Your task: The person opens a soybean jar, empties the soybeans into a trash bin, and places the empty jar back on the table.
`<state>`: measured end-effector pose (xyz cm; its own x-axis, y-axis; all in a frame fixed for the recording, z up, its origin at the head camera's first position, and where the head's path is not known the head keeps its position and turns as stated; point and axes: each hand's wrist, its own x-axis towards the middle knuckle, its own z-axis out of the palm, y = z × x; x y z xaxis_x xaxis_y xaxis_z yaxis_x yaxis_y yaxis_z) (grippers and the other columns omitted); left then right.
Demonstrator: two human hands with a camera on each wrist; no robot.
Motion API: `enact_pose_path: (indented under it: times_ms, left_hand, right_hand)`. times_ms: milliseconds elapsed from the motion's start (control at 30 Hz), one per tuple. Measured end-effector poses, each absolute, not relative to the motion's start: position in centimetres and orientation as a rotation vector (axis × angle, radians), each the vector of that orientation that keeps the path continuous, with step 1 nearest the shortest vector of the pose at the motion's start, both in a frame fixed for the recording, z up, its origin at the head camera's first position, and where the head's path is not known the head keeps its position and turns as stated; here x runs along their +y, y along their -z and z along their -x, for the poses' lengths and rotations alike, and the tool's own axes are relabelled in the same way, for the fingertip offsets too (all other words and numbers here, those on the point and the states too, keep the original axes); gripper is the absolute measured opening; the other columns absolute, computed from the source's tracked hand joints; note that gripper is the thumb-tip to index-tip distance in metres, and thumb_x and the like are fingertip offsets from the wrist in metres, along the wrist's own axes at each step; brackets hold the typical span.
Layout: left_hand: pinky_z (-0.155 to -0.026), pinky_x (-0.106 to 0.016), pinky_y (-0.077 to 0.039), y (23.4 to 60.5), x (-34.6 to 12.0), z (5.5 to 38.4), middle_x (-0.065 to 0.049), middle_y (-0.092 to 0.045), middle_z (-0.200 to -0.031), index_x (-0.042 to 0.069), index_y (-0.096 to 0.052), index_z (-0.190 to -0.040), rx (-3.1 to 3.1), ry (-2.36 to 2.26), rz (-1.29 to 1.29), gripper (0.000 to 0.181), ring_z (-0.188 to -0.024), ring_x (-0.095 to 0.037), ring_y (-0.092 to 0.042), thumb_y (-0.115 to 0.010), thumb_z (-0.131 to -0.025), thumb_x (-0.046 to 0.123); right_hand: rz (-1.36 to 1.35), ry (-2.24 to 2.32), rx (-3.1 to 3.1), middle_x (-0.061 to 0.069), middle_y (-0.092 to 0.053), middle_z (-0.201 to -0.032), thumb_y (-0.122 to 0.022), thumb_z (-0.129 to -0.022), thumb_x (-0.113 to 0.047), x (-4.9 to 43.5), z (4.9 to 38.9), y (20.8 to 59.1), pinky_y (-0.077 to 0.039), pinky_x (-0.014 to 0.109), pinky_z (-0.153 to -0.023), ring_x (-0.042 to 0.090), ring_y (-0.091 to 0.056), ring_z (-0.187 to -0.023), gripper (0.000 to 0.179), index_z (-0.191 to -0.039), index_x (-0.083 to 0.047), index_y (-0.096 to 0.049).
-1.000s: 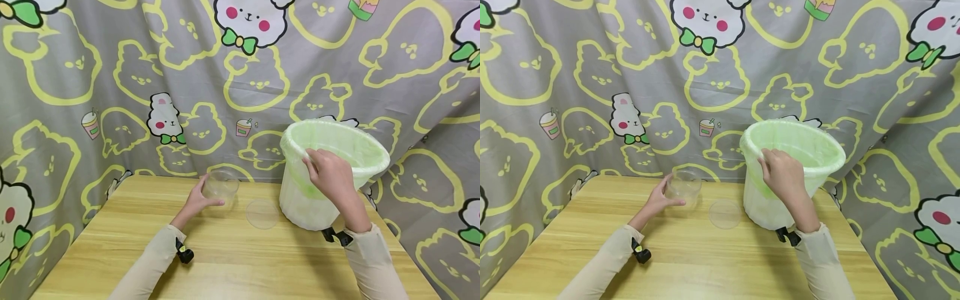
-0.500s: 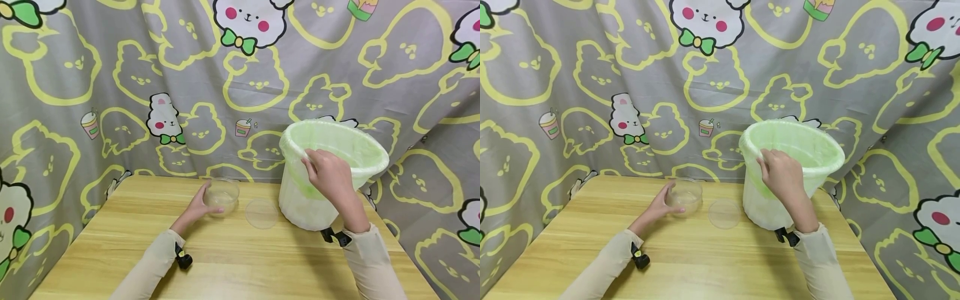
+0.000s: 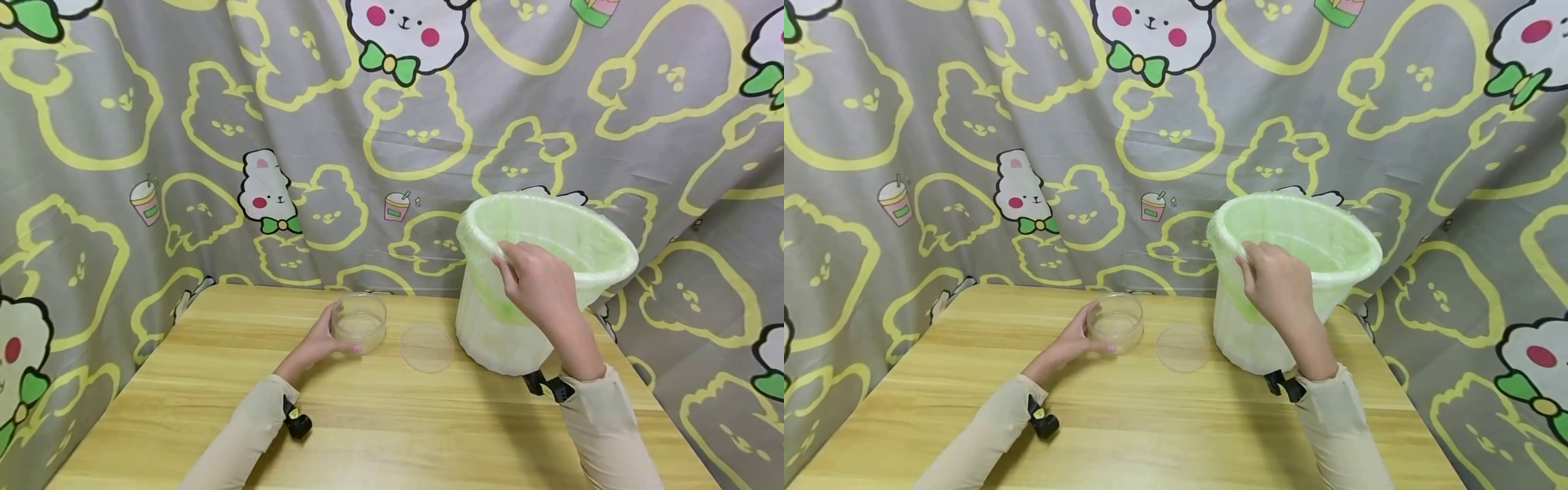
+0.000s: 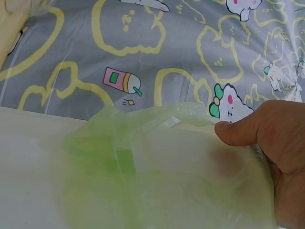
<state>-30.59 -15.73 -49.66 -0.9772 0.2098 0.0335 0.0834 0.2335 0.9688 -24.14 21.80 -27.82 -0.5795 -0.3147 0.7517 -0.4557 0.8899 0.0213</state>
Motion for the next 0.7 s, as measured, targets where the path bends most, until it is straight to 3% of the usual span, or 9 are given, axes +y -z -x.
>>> enact_pose_path:
  times_ms: [700]
  left_hand:
    - [-0.125,-0.061,-0.015,49.52,-16.08,30.37,-0.022,-0.020,-0.167,0.012,-0.018,-0.162,2.381,-1.819,-0.298,0.122,-0.154,-0.046,-0.017,-0.094,-0.067,0.007]
  right_hand:
    - [-0.556,-0.223,-2.221,0.011,-0.064,-0.071,-0.072,-0.092,-0.012,21.85,24.11,28.02,-0.042,0.039,-0.042,0.028,-0.058,-0.057,0.021,-0.111,-0.001,-0.075]
